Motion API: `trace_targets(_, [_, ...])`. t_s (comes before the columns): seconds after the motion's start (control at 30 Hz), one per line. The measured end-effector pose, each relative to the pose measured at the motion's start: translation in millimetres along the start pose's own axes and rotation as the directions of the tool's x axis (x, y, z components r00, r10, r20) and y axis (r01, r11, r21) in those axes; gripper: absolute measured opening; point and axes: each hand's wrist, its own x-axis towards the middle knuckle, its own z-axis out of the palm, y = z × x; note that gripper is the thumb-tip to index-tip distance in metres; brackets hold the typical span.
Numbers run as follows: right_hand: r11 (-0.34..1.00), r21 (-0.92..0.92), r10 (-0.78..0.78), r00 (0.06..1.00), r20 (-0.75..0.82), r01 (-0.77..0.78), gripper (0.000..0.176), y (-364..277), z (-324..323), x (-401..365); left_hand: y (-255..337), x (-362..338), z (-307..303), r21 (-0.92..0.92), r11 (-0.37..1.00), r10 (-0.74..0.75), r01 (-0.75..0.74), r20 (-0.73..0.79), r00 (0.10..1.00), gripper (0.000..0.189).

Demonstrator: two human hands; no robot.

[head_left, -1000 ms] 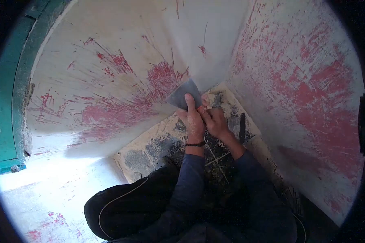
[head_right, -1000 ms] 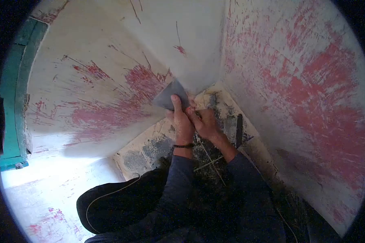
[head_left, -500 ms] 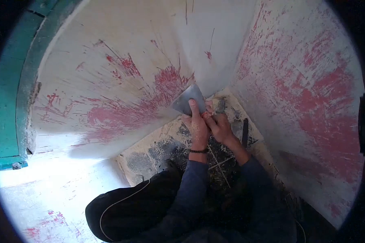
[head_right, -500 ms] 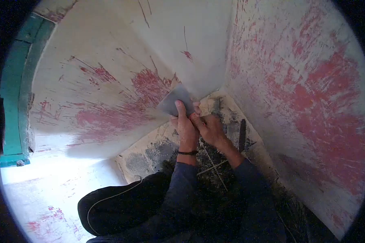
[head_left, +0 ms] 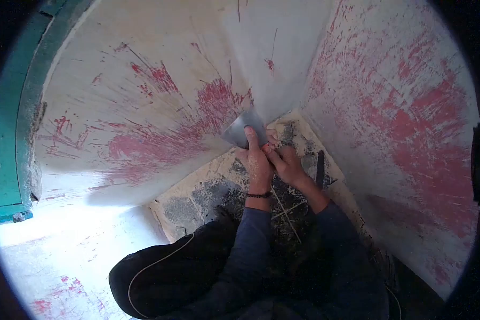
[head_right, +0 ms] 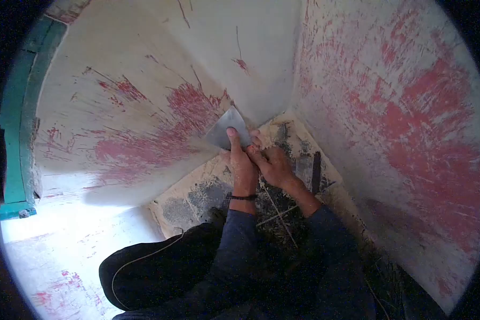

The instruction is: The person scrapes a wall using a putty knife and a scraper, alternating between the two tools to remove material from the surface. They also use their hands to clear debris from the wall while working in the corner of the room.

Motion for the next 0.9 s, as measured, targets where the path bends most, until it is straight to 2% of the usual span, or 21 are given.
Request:
trace_targets(0.03, [0.999, -0.026, 0.019, 1.000, -0.008, -0.019, 0.067, 1.6, 2.5, -1.6, 3.2, -0.9, 0.3, -0.017, 1.000, -0.002, 0.002, 0.007, 1.000, 0.043])
trace_targets(0.13, [0.999, -0.038, -0.029, 0.999, -0.016, 0.028, 0.064, -20.3, -4.1, 6.2, 23.3, 3.6, 16.4, -0.054, 0.998, 0.020, -0.017, 0.048, 0.999, 0.042])
trace_targets(0.2, [0.986, 0.080, -0.141, 0.987, -0.072, 0.147, 0.062, -58.1, -14.9, 13.0, 41.4, 5.3, 33.6, -0.071, 0.995, 0.075, -0.068, 0.102, 0.992, 0.043])
trace_targets(0.27, [0.973, 0.144, -0.167, 0.982, -0.085, 0.178, 0.058, -72.9, -19.3, 14.7, 47.1, 4.2, 41.7, -0.075, 0.993, 0.097, -0.089, 0.102, 0.990, 0.044])
trace_targets(0.4, [0.989, 0.109, -0.102, 0.995, -0.010, 0.102, 0.054, -65.4, -23.7, 12.8, 43.9, 4.1, 37.8, -0.076, 0.994, 0.082, -0.072, 0.124, 0.989, 0.043])
trace_targets(0.53, [1.000, 0.021, -0.001, 0.999, 0.049, 0.000, 0.053, -26.5, -16.4, 6.9, 13.6, 2.5, 12.0, -0.084, 0.996, 0.034, -0.029, 0.065, 0.997, 0.042])
trace_targets(0.67, [0.995, 0.022, -0.094, 0.995, -0.027, 0.095, 0.052, -20.1, -8.3, 3.6, 12.5, 1.0, 11.1, -0.129, 0.991, -0.025, 0.030, 0.038, 0.999, 0.042])
trace_targets(0.73, [0.986, 0.017, -0.163, 0.983, -0.080, 0.165, 0.055, -42.6, -12.9, 4.2, 28.0, 1.5, 21.3, -0.142, 0.989, -0.028, 0.036, 0.058, 0.998, 0.042])
trace_targets(0.8, [0.992, 0.071, -0.103, 0.994, -0.029, 0.105, 0.054, -66.6, -23.8, 2.5, 35.2, 3.2, 26.1, -0.136, 0.990, -0.028, 0.043, 0.111, 0.993, 0.043])
trace_targets(0.9, [0.993, 0.082, -0.084, 0.996, 0.022, 0.082, 0.045, -65.4, -30.1, 6.4, 29.2, 2.0, 31.4, -0.184, 0.983, 0.010, 0.009, 0.098, 0.995, 0.044])
